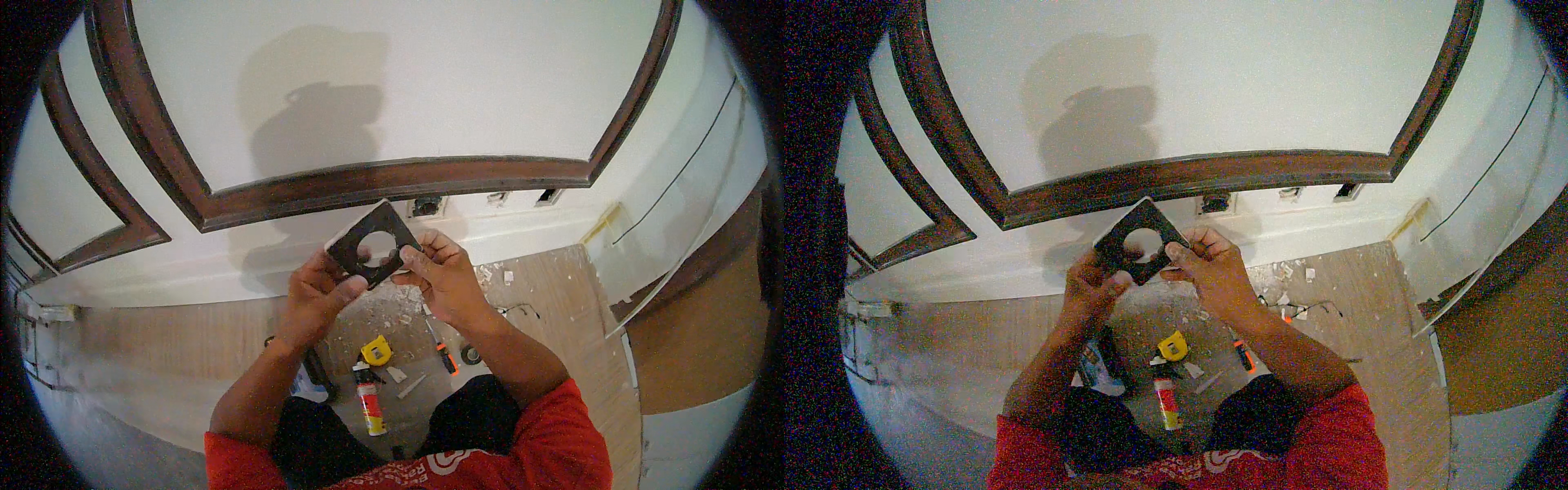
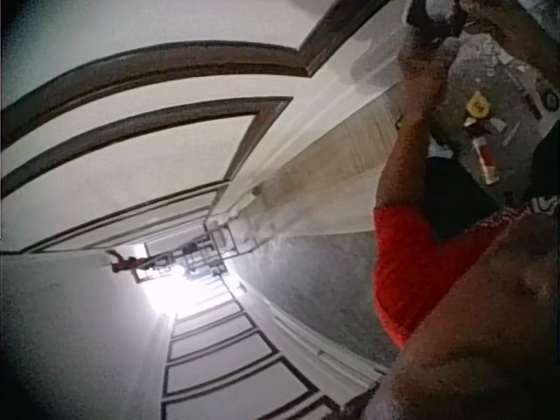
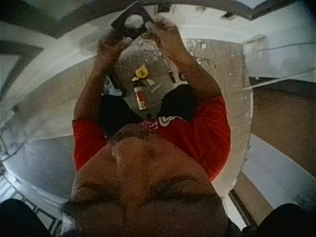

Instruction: The person repairs an electrical outlet by applying sealant from a tube to a wall opening, scraping away excess debris with a small tool, and fitting a black plastic cover plate into the wall socket.

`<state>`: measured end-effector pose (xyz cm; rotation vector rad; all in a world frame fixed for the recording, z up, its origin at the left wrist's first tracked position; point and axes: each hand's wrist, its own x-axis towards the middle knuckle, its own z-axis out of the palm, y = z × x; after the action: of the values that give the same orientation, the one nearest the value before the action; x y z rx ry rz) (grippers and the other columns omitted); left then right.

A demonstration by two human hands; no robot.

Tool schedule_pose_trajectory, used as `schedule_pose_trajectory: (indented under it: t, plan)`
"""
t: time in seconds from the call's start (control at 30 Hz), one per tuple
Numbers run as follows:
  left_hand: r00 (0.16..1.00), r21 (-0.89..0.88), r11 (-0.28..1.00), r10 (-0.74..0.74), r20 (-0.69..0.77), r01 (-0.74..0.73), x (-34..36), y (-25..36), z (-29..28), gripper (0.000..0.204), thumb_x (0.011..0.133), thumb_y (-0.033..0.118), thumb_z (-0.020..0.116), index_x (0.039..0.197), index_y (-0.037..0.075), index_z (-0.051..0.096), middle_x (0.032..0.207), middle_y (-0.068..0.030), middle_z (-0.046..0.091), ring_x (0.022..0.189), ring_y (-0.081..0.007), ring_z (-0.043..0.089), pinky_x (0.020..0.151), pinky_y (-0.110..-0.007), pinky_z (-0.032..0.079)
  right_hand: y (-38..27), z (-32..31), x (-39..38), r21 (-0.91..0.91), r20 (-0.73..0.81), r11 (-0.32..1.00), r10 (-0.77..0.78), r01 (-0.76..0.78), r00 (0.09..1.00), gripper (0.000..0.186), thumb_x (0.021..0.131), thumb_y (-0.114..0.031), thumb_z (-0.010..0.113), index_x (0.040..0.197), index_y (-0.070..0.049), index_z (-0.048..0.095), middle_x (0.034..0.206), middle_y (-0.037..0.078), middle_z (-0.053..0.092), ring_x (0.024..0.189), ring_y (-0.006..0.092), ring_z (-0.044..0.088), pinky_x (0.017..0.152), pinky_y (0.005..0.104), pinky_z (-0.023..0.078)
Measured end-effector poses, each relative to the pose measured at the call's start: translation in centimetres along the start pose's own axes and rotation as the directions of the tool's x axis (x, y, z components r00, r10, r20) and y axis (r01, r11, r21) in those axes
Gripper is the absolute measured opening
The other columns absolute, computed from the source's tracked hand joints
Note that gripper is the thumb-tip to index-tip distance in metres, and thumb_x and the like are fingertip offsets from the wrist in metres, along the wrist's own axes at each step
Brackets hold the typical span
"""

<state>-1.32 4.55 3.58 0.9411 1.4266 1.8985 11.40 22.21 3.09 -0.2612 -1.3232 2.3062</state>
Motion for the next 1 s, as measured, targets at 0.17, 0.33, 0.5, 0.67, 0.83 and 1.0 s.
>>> schedule_pose_trajectory:
  t: [0.17,0.33,0.5,0.67,0.83,1.0]
  plan:
    - [0.993,0.064,0.997,-0.039,0.113,0.032,-0.6,0.6,0.7,0.045,0.093,0.007,0.070,0.135,-0.002,0.057,0.130,-0.0099,0.064,0.118,-0.0172,0.059,0.103,-0.035,0.045,1.5,-0.7,0.7,0.192,0.014,0.963,0.191,-0.190,0.982,0.017,0.097,-0.019,0.067,0.108,-0.006,0.064,0.096,0.008,0.073,0.086,0.0187,0.072,0.077,0.0325,0.061]
    - [0.994,0.035,0.998,0.052,0.101,-0.056,-0.6,0.8,1.2,0.041,0.094,0.005,0.068,0.133,-0.003,0.059,0.129,-0.0108,0.065,0.119,-0.0188,0.059,0.106,-0.035,0.043,2.3,-0.9,0.9,0.173,0.117,0.920,0.335,-0.351,0.935,0.030,0.101,-0.026,0.063,0.118,-0.002,0.060,0.101,0.007,0.071,0.087,0.0185,0.070,0.077,0.0336,0.061]
    - [0.988,0.280,0.949,0.124,0.093,-0.146,-0.6,0.1,0.6,0.042,0.093,0.004,0.068,0.134,-0.001,0.059,0.125,-0.0125,0.068,0.118,-0.0201,0.061,0.106,-0.036,0.043,2.7,0.0,0.5,-0.233,-0.095,0.964,0.109,-0.129,0.989,0.032,0.100,-0.022,0.064,0.124,-0.001,0.062,0.104,0.008,0.071,0.087,0.0183,0.069,0.075,0.0309,0.059]
    - [0.940,0.519,0.787,0.318,0.125,-0.335,-0.5,-0.5,0.2,0.045,0.089,0.005,0.074,0.133,0.007,0.062,0.119,-0.0136,0.070,0.112,-0.0224,0.065,0.098,-0.037,0.049,-0.1,0.5,-0.4,-0.674,0.039,0.693,-0.315,0.257,0.948,0.022,0.096,-0.010,0.067,0.116,-0.001,0.067,0.107,0.013,0.071,0.096,0.0190,0.069,0.079,0.0296,0.056]
    - [0.910,0.639,0.663,0.381,0.160,-0.390,-0.4,0.1,0.8,0.047,0.084,0.007,0.079,0.128,0.009,0.064,0.109,-0.0148,0.070,0.100,-0.0295,0.067,0.086,-0.038,0.053,-2.5,1.7,-2.2,-0.758,0.381,0.274,-0.549,0.592,0.744,0.028,0.086,-0.001,0.074,0.112,0.002,0.069,0.105,0.019,0.070,0.090,0.0234,0.071,0.076,0.0308,0.057]
    - [0.845,0.745,0.452,0.456,0.281,-0.491,-1.0,0.3,1.6,0.045,0.083,0.014,0.078,0.125,0.007,0.065,0.104,-0.0149,0.066,0.096,-0.0370,0.062,0.083,-0.045,0.051,-3.2,1.6,-2.1,-0.707,0.547,0.074,-0.573,0.703,0.610,0.031,0.083,0.002,0.076,0.113,0.002,0.068,0.101,0.019,0.070,0.084,0.0262,0.072,0.070,0.0317,0.057]
